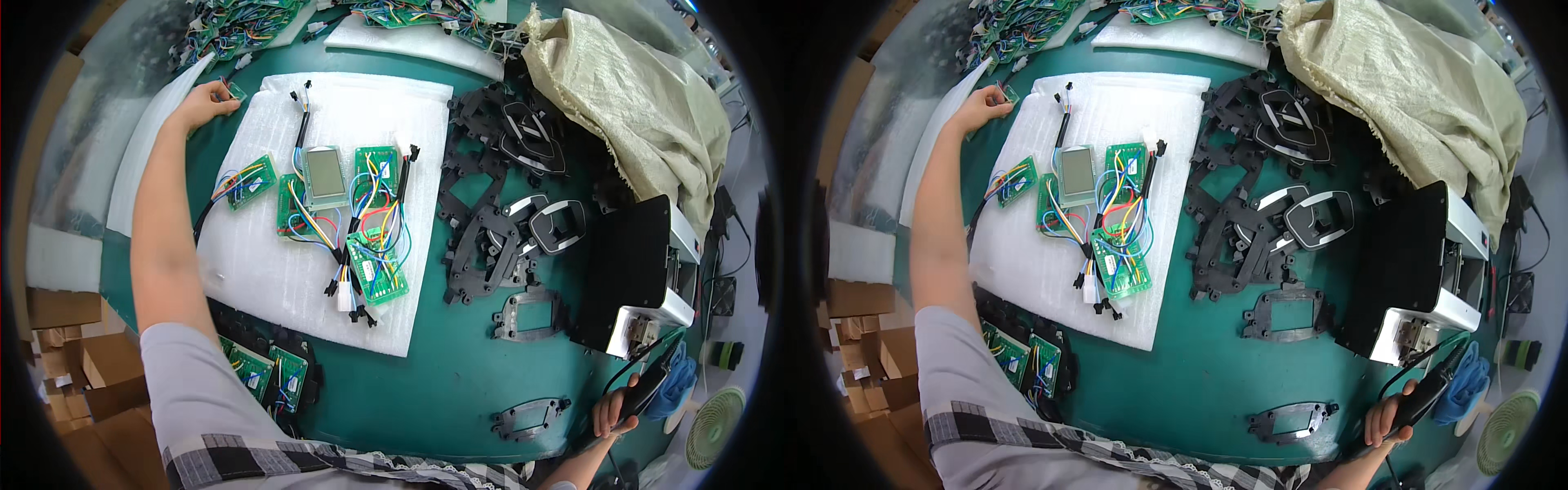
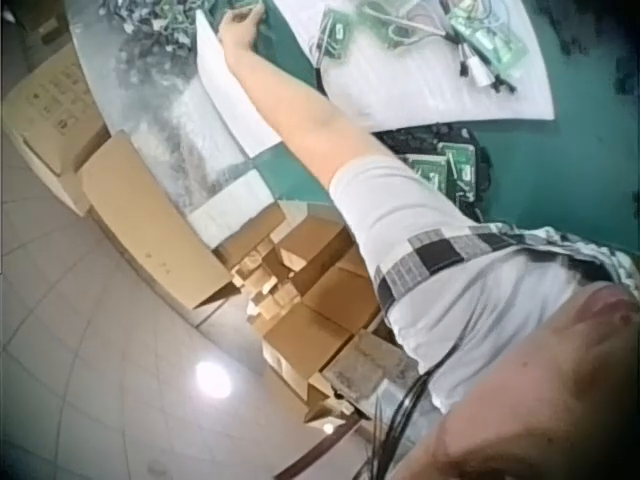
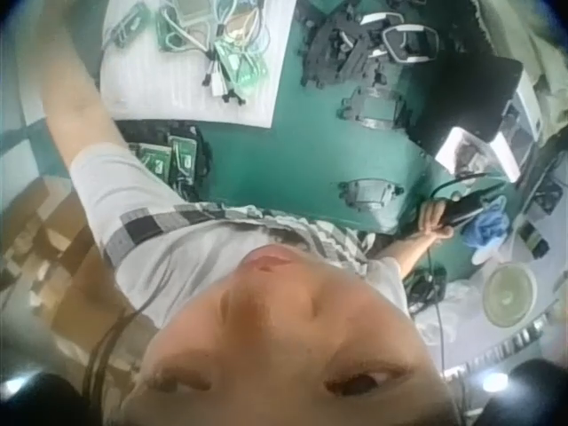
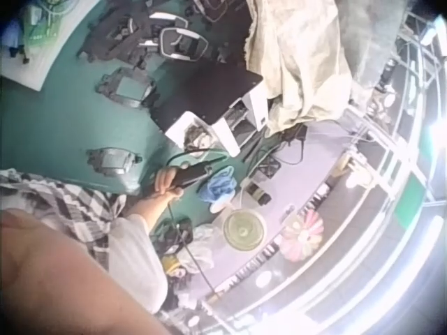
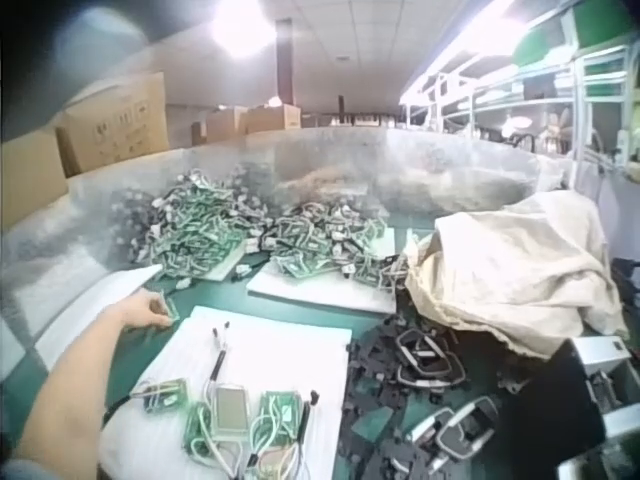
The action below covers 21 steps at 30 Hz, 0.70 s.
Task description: The person assembles electronic circuit boards into plastic frames, securing them with an electric screwdriver.
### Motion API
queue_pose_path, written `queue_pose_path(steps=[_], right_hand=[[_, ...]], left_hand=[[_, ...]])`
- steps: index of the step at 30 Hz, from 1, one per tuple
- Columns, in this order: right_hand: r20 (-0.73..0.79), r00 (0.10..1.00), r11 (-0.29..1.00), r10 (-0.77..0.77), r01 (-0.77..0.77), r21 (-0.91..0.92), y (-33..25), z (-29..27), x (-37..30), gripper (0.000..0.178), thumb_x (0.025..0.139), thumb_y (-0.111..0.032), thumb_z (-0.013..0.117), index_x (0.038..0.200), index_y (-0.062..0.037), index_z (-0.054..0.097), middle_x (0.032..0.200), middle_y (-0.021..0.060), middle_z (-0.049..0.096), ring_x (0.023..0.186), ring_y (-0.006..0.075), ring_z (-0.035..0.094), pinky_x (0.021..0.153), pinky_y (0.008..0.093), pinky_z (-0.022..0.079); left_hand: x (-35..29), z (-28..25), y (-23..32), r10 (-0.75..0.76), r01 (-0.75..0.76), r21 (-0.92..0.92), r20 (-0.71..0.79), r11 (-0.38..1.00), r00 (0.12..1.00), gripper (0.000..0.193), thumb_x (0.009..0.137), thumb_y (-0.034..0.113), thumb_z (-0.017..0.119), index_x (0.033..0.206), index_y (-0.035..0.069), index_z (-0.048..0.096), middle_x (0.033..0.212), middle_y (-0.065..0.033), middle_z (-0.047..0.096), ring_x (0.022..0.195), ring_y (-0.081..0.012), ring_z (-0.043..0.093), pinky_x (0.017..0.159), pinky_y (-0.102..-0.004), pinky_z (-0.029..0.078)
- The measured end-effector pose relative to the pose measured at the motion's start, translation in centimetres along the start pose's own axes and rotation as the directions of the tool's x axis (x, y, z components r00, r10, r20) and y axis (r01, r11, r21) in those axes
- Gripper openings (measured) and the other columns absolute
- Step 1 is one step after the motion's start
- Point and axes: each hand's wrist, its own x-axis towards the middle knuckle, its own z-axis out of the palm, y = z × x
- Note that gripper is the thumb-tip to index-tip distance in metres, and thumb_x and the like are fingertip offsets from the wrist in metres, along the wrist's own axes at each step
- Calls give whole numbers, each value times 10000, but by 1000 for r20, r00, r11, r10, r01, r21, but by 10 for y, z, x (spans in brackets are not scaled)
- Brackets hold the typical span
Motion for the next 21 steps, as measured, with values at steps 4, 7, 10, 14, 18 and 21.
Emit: queue_pose_path(steps=[4,7,10,14,18,21], right_hand=[[7,1000,1000,17,-17,-6,-1,0,0,672,860,-184,703,1324,-53,234,587,73,490,377,180,534,312,275,439],[-62,998,1000,-8,9,13,1,2,-2,659,839,-196,730,1277,-47,260,588,96,512,368,197,528,307,292,434],[-72,997,1000,16,-16,7,1,-1,-3,664,836,-195,732,1279,-39,263,585,93,508,362,195,518,308,292,432],[-50,999,999,18,-20,-30,5,6,-2,669,843,-182,720,1289,-37,242,590,67,489,344,154,492,289,264,421],[-51,998,999,34,-36,-30,5,8,2,701,829,-197,735,1303,-26,248,587,62,481,347,154,489,292,264,419],[-52,997,998,50,-52,-28,4,9,5,730,818,-206,743,1320,-23,245,596,69,481,348,161,483,292,271,410]], left_hand=[[-6,-2,6,-98,103,-182,39,978,994,551,743,544,726,881,23,614,823,-87,639,756,-180,588,686,-320,462],[-2,27,16,-10,197,273,-562,942,827,618,743,585,693,966,12,631,970,-148,674,869,-285,636,768,-366,494],[12,31,-5,-111,124,39,-248,992,962,600,759,580,662,1004,32,641,1008,-136,674,903,-290,635,794,-376,490],[12,21,11,-125,116,189,39,975,991,432,847,465,552,1033,87,646,1056,-162,659,1011,-298,626,852,-389,472],[-29,-18,17,-187,259,70,-515,963,836,477,921,456,412,1089,63,625,1104,-227,624,1057,-411,572,875,-466,453],[-60,-76,53,-91,72,-58,-767,996,635,523,926,480,416,968,17,657,953,-268,640,971,-451,582,825,-461,455]])
